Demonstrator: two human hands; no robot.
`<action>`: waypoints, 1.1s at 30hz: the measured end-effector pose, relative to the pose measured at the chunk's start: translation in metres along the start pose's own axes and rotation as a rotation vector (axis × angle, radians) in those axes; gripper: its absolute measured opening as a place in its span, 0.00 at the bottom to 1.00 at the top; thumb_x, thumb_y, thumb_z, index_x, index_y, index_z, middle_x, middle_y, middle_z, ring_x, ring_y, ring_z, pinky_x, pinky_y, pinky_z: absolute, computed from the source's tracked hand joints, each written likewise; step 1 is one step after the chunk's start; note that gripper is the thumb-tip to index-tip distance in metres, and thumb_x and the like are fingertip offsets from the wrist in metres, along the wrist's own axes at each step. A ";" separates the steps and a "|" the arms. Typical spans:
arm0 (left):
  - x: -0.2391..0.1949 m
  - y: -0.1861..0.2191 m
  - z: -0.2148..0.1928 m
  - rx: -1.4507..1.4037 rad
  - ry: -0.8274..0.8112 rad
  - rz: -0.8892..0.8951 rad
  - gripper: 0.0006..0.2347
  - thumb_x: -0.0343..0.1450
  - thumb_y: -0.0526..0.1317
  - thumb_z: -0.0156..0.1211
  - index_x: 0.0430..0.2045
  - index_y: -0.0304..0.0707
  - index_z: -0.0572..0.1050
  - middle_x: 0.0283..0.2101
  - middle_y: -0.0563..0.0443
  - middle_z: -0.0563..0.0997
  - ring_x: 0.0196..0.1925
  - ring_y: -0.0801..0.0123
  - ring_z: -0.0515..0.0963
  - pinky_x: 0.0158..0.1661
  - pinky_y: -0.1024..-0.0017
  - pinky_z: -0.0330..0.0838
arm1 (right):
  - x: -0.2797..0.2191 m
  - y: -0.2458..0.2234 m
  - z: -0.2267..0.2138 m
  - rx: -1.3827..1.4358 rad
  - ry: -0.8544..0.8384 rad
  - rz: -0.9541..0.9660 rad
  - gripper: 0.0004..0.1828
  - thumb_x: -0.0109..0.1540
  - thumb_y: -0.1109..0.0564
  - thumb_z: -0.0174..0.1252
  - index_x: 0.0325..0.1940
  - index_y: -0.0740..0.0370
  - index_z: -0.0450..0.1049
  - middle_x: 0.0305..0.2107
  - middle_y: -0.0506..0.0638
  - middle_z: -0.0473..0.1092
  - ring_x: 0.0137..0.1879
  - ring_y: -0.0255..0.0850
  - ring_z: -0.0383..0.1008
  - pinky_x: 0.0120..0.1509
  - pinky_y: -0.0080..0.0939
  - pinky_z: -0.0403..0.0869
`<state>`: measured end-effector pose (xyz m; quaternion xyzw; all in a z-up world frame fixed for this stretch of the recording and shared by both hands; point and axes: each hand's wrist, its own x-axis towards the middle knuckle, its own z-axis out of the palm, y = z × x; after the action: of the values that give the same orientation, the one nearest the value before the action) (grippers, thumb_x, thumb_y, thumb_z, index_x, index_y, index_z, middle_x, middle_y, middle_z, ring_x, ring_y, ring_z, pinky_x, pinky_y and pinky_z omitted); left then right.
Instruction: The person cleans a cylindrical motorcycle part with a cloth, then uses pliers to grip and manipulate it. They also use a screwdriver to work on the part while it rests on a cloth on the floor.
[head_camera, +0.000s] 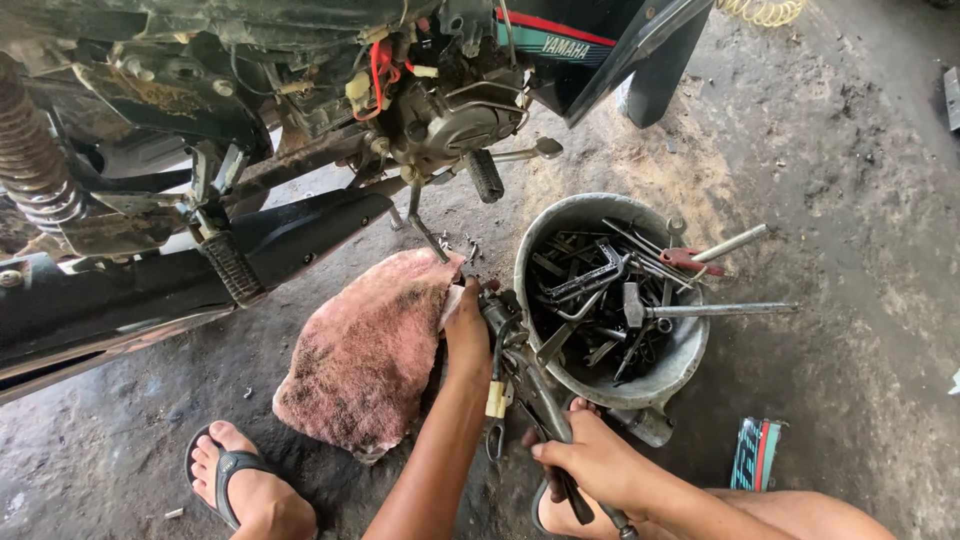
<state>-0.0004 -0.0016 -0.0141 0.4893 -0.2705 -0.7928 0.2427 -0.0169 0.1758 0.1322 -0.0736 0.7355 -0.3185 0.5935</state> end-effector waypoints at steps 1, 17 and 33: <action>0.000 -0.001 0.000 -0.005 -0.017 0.039 0.21 0.75 0.51 0.50 0.46 0.28 0.79 0.44 0.47 0.83 0.45 0.67 0.79 0.50 0.69 0.69 | 0.001 0.002 0.000 -0.002 0.015 0.006 0.09 0.60 0.62 0.58 0.43 0.68 0.72 0.18 0.49 0.67 0.21 0.38 0.69 0.28 0.39 0.71; -0.064 0.068 0.014 -0.842 -0.343 -0.235 0.24 0.69 0.61 0.46 0.47 0.42 0.73 0.38 0.43 0.82 0.39 0.52 0.83 0.38 0.56 0.79 | 0.024 0.037 0.001 0.283 -0.169 -0.079 0.10 0.63 0.58 0.60 0.36 0.63 0.65 0.20 0.45 0.61 0.23 0.34 0.61 0.27 0.36 0.65; -0.042 0.019 0.009 -0.800 -0.641 -0.013 0.15 0.76 0.53 0.58 0.42 0.41 0.70 0.34 0.49 0.73 0.35 0.60 0.74 0.37 0.60 0.73 | 0.023 0.054 0.008 0.517 -0.209 0.008 0.12 0.63 0.59 0.59 0.41 0.58 0.60 0.19 0.48 0.56 0.21 0.39 0.59 0.27 0.45 0.66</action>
<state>0.0104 0.0140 0.0290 0.0923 -0.0039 -0.9460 0.3107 -0.0017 0.2038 0.0821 0.0507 0.5646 -0.4841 0.6665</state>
